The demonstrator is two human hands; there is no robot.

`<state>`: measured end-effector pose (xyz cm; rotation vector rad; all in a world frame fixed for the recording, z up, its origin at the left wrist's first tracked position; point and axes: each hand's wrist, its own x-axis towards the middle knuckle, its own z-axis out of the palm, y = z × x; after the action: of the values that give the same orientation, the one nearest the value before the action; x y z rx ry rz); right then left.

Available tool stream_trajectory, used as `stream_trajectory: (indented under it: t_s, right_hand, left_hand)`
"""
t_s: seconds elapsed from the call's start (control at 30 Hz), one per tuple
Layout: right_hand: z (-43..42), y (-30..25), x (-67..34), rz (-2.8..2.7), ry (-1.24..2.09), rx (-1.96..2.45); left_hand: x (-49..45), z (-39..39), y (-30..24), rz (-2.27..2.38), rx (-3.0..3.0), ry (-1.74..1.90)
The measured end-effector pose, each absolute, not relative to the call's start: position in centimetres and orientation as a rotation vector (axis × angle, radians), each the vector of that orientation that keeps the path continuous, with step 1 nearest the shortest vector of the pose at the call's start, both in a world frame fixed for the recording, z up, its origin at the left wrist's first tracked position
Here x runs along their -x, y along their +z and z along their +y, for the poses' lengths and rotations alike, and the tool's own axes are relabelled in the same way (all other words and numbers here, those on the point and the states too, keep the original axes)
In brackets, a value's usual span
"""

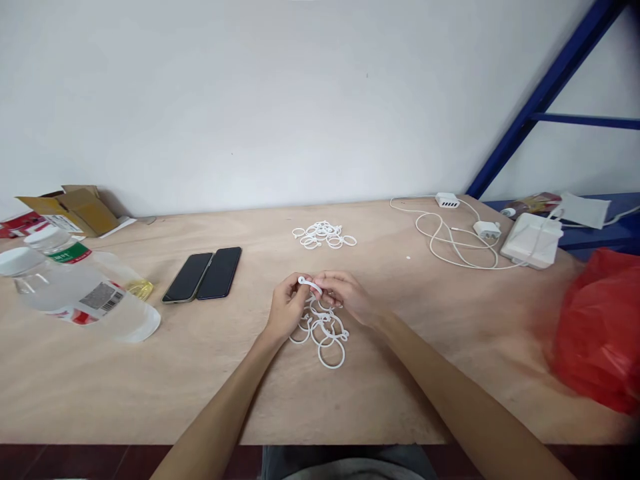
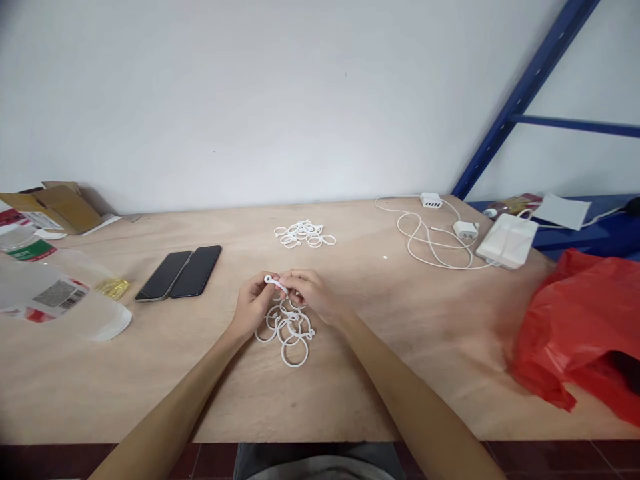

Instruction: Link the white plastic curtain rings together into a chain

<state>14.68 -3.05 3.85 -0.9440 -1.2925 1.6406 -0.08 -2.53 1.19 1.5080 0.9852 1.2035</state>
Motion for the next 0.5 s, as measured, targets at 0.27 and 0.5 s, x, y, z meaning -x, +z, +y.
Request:
stream_trajectory:
  t_s: [0.27, 0.5]
  right_hand:
    - [-3.3, 3.7, -14.5, -1.227, 1.661, 0.935]
    - [-3.3, 3.0, -13.7, -0.866, 1.845, 0.781]
  left_hand:
    - [0.3, -2.9, 2.8, 0.734, -1.098, 0.968]
    - [-0.1, -2.6, 2.7, 0.72, -0.983, 1.015]
